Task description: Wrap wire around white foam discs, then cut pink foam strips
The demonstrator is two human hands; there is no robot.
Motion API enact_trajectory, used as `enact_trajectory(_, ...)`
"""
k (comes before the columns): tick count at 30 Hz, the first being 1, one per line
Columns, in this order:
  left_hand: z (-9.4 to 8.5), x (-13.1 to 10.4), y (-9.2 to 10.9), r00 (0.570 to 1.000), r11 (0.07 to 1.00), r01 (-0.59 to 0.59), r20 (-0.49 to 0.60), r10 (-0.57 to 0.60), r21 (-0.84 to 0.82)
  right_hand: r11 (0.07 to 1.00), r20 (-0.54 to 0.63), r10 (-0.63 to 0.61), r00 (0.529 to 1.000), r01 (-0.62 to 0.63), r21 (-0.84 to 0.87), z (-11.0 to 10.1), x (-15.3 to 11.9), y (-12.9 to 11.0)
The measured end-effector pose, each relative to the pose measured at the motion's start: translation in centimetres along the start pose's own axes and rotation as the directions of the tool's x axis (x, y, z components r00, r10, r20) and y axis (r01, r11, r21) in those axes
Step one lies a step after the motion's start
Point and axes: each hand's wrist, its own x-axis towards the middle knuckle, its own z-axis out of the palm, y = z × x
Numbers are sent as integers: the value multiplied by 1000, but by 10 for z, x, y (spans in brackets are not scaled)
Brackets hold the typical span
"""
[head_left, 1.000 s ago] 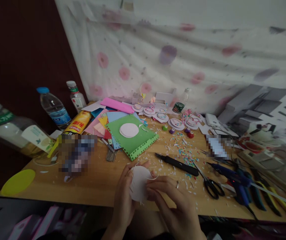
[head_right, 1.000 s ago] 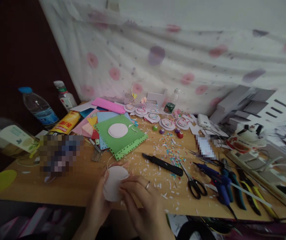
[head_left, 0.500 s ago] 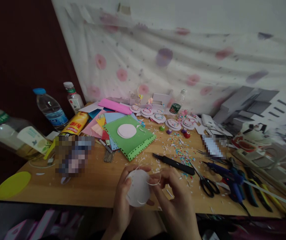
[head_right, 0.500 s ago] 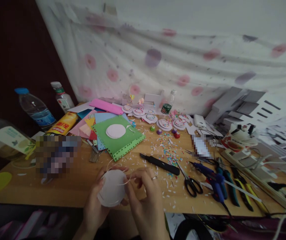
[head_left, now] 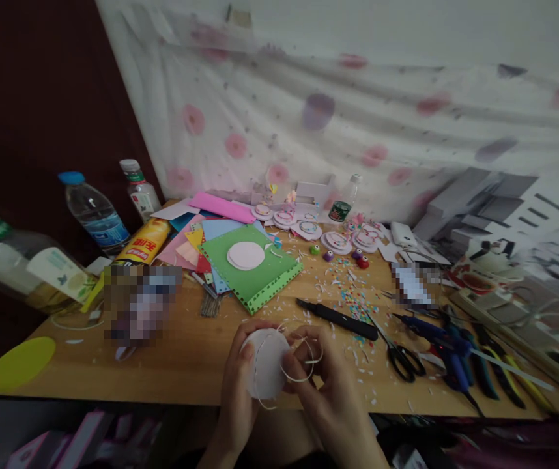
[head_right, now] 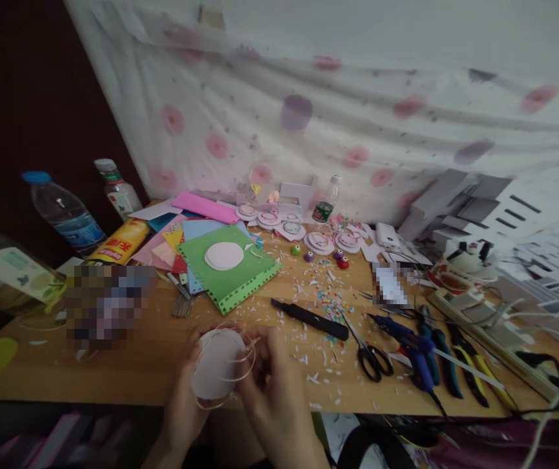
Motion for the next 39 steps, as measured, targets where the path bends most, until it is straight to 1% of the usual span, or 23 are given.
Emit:
enact_trajectory(2, -3, 0, -2, 1000, 1000, 22, -2, -22, -11, 998, 25, 42, 999, -43, 35, 0, 2, 1)
enact_trajectory(4, -4, 0, -2, 999, 999, 30, -25, -30, -13, 997, 54, 53, 997, -56, 58, 0, 3, 2)
enact_trajectory(7, -5, 0, -3, 999, 1000, 19, -37, -19, -2, 995, 54, 46, 997, -50, 83, -2, 6, 1)
enact_trajectory(10, -5, 1, -2, 999, 999, -14, -41, 16, 47, 983, 68, 80, 995, -90, 163, -3, 9, 0)
enact_trajectory(13, -3, 1, 0, 989, 990, -58, -130, 75, 126, 966, 103, 125, 987, -144, 213, -6, 14, -1)
enact_trajectory(15, 1, 0, 2, 980, 990, -55, -184, 79, 131, 958, 159, 165, 973, -197, 210, -9, 18, 1)
enact_trajectory(17, 6, -1, 5, 978, 996, -37, -202, 54, 87, 939, 244, 224, 943, -276, 206, -11, 20, 3)
enact_trajectory(19, 11, -1, 8, 980, 1000, -4, -197, 8, 21, 914, 300, 274, 914, -344, 216, -13, 22, 5)
enact_trajectory(20, 12, -2, 9, 982, 1000, 22, -188, -24, -10, 904, 306, 284, 909, -361, 230, -14, 22, 6)
enact_trajectory(22, 13, -1, 11, 983, 994, 90, -157, -100, -65, 890, 298, 284, 911, -366, 271, -16, 23, 9)
enact_trajectory(24, 11, -1, 13, 981, 985, 146, -114, -155, -87, 881, 287, 278, 917, -363, 303, -17, 22, 12)
enact_trajectory(28, 3, -3, 21, 983, 983, 177, -44, -179, -50, 859, 272, 252, 929, -344, 379, -18, 21, 19)
enact_trajectory(32, -4, -3, 28, 970, 969, 242, 17, -242, -53, 847, 294, 242, 925, -349, 401, -21, 20, 19)
enact_trajectory(36, -10, 1, 27, 961, 961, 276, 14, -276, 37, 869, 340, 250, 907, -365, 335, -27, 22, 16)
enact_trajectory(39, -12, 3, 25, 969, 956, 244, -4, -247, 161, 891, 350, 279, 894, -377, 254, -32, 26, 16)
